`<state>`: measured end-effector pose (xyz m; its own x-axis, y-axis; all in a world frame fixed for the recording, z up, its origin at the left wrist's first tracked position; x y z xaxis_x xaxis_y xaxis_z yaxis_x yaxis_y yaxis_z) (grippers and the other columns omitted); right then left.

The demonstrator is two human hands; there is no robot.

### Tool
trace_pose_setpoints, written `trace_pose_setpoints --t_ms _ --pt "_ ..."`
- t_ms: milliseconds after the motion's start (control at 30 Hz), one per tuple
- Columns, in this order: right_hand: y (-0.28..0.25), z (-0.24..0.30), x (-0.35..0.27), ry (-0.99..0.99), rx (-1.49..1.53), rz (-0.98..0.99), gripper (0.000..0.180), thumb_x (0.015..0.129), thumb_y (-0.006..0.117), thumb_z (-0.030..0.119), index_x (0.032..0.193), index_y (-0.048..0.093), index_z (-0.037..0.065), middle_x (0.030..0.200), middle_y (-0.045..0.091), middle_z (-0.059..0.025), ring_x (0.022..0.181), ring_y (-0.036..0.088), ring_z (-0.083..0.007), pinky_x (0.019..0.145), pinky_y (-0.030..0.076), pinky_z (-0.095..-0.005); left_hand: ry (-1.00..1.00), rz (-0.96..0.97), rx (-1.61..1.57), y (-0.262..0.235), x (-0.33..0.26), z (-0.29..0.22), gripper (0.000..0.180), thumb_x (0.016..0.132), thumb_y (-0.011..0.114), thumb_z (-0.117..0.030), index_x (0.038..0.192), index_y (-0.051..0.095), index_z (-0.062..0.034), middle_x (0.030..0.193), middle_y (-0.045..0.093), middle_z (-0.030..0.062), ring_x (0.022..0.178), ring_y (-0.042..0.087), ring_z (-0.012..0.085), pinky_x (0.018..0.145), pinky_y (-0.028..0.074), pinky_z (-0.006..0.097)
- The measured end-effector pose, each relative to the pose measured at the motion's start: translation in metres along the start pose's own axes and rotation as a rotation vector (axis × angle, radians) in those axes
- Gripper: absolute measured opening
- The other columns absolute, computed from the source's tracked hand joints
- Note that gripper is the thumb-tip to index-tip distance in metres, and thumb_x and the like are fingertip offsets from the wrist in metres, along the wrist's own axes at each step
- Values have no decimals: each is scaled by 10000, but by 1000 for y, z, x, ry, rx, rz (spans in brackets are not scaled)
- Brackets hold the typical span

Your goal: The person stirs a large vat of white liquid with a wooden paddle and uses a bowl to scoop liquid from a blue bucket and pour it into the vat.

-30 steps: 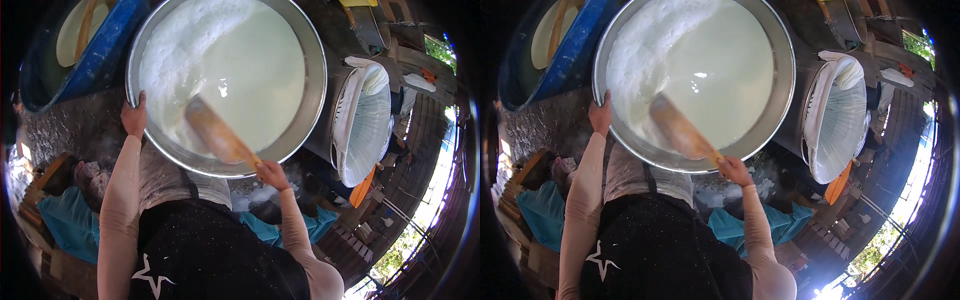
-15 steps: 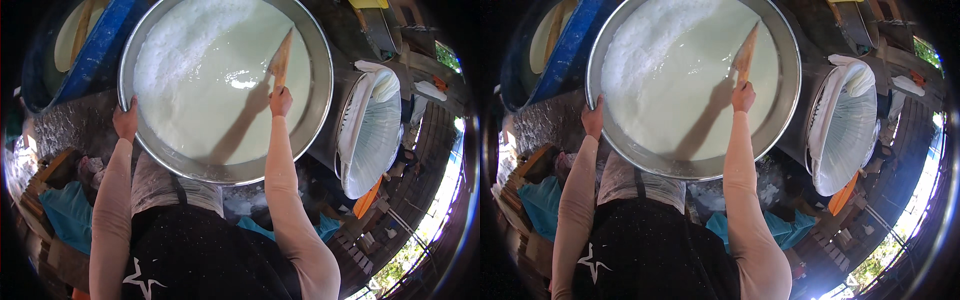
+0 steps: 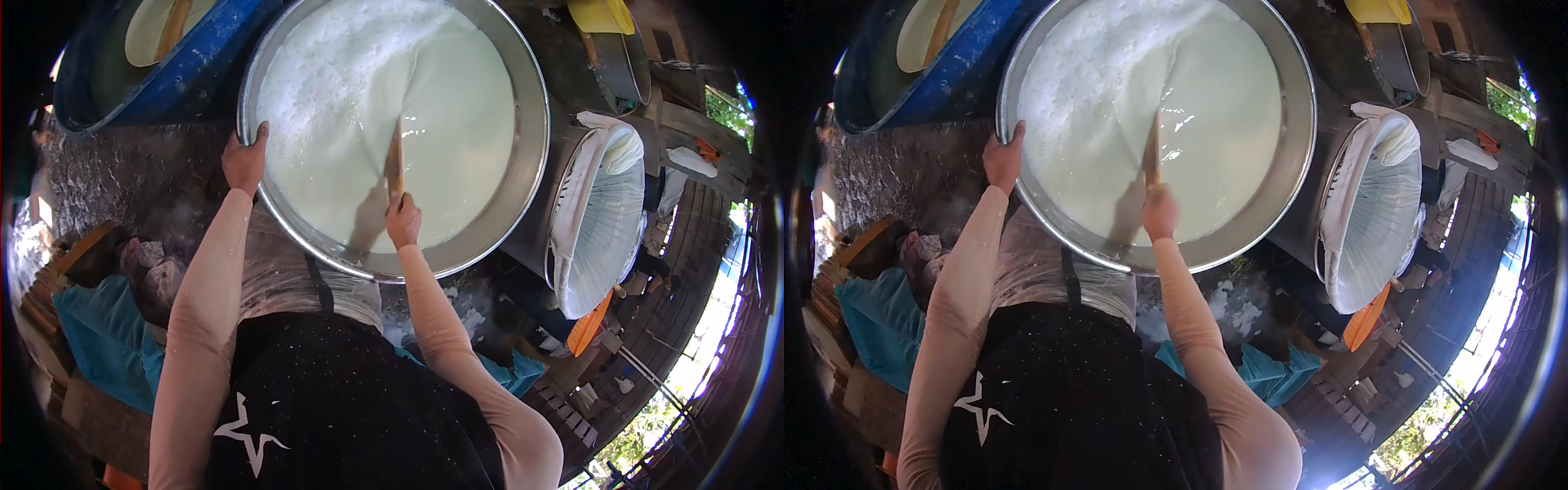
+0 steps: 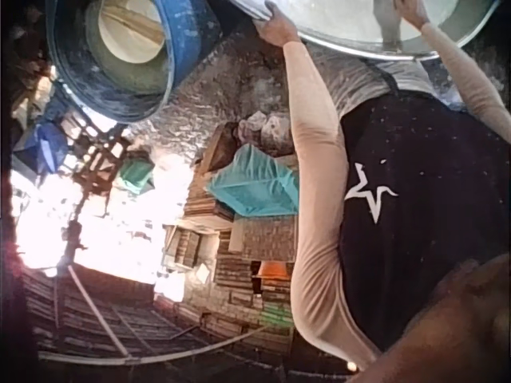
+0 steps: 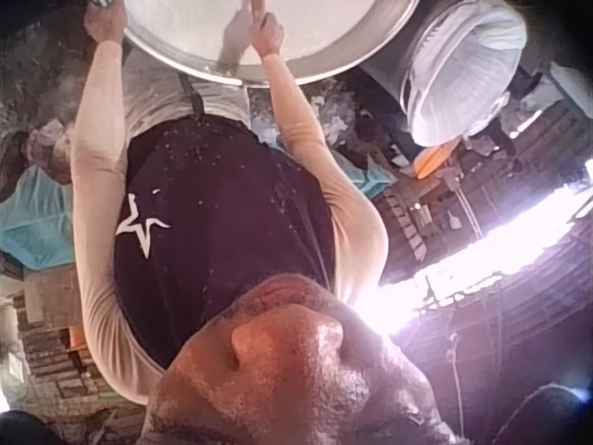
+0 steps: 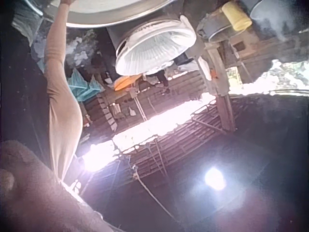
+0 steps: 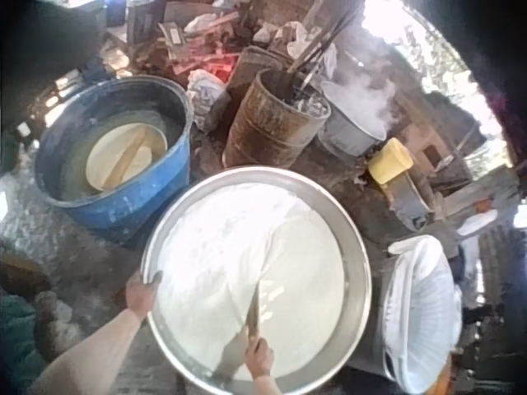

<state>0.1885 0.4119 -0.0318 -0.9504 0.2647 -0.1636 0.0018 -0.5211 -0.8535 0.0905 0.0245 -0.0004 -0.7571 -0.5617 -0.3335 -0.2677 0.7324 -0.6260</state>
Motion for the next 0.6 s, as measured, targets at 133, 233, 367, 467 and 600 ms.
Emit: trace_pose_setpoints --t_ms 133,233,367,467,600 --pt "-12 10 -54 -55 -33 131 318 991 560 290 805 552 32 610 601 -210 603 613 -446 582 476 -523 10 4 -26 0 -4 -8 551 824 733 -514 1103 688 -41 1060 715 194 1019 672 380 893 510 433" --pt "-28 23 -81 -115 -159 199 278 977 590 269 819 543 45 604 590 -209 598 598 -458 587 467 -542 10 0 -59 -2 0 2 555 823 733 -521 1110 688 -48 1059 717 188 1016 675 376 887 514 425" --pt "-61 37 -96 -265 -115 327 200 952 618 249 883 569 68 597 581 -197 590 575 -460 599 457 -542 9 1 -41 -2 -3 -4 533 834 729 -505 1098 694 -44 1048 718 189 998 683 370 877 516 422" --pt "-86 34 -91 -320 -106 436 195 946 625 250 887 573 72 603 588 -191 591 577 -453 610 462 -532 42 -28 -6 -1 -3 -6 523 839 727 -494 1102 694 -43 1042 719 189 992 685 366 873 516 424" --pt "-121 -5 -69 -129 20 762 261 972 601 299 929 613 43 604 608 -141 526 606 -330 531 465 -429 18 -34 53 -4 -3 -3 540 838 728 -498 1119 690 -39 1059 715 193 1006 683 364 883 515 424"
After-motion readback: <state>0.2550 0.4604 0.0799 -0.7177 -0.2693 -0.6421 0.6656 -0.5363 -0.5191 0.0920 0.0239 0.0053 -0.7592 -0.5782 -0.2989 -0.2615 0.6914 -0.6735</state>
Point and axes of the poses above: each hand's wrist, its own x-axis towards the middle knuckle, its own y-axis out of the palm, z = x × y, the point moved 6 cm from there along x, towards the middle knuckle
